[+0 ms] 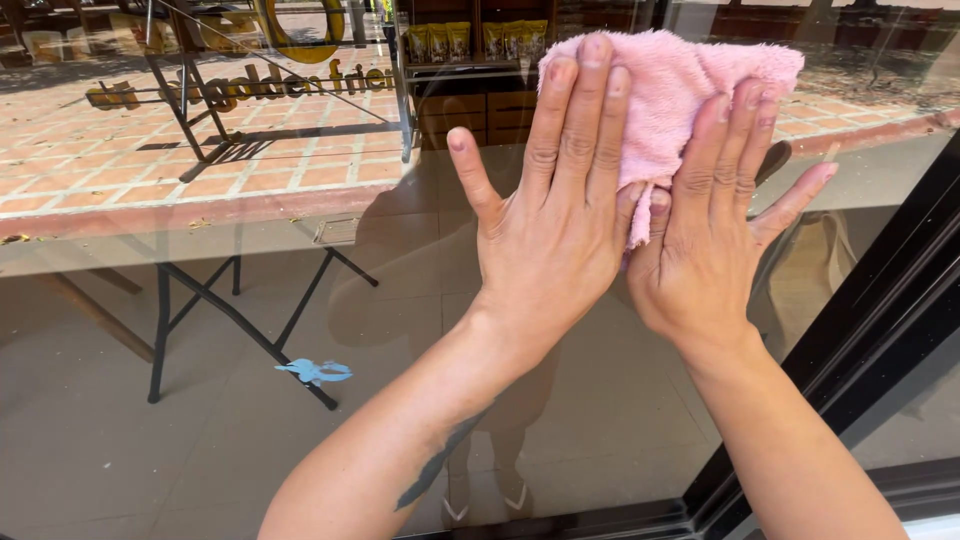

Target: Wiping and cleaning a glass window or storefront door with a cloth.

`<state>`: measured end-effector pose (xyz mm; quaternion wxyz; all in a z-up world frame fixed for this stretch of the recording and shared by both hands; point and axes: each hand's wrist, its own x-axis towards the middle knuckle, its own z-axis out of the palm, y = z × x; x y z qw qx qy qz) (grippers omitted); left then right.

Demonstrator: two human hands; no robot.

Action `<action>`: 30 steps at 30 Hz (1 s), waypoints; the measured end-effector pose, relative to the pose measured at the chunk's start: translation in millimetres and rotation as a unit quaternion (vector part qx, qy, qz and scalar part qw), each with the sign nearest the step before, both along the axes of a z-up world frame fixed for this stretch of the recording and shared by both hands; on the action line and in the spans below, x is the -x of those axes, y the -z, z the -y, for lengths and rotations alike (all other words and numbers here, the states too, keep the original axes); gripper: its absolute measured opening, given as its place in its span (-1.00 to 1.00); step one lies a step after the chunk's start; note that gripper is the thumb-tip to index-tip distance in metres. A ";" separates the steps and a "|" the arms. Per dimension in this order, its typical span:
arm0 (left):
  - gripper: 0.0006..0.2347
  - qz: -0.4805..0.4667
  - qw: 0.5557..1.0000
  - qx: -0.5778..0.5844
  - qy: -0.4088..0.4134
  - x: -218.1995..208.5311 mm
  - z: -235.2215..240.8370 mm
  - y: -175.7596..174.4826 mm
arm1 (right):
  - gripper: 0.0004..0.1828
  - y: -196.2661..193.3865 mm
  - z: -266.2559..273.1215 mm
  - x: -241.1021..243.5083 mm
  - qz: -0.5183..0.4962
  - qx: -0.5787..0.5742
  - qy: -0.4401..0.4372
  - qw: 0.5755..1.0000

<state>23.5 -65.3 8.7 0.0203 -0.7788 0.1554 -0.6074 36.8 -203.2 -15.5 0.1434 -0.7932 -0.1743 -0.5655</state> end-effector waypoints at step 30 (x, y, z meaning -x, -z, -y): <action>-0.39 0.008 0.989 -0.040 -0.141 27.1 -159.4 40.9 | -0.26 34.7 -155.8 27.1 -0.009 0.035 -0.030 0.999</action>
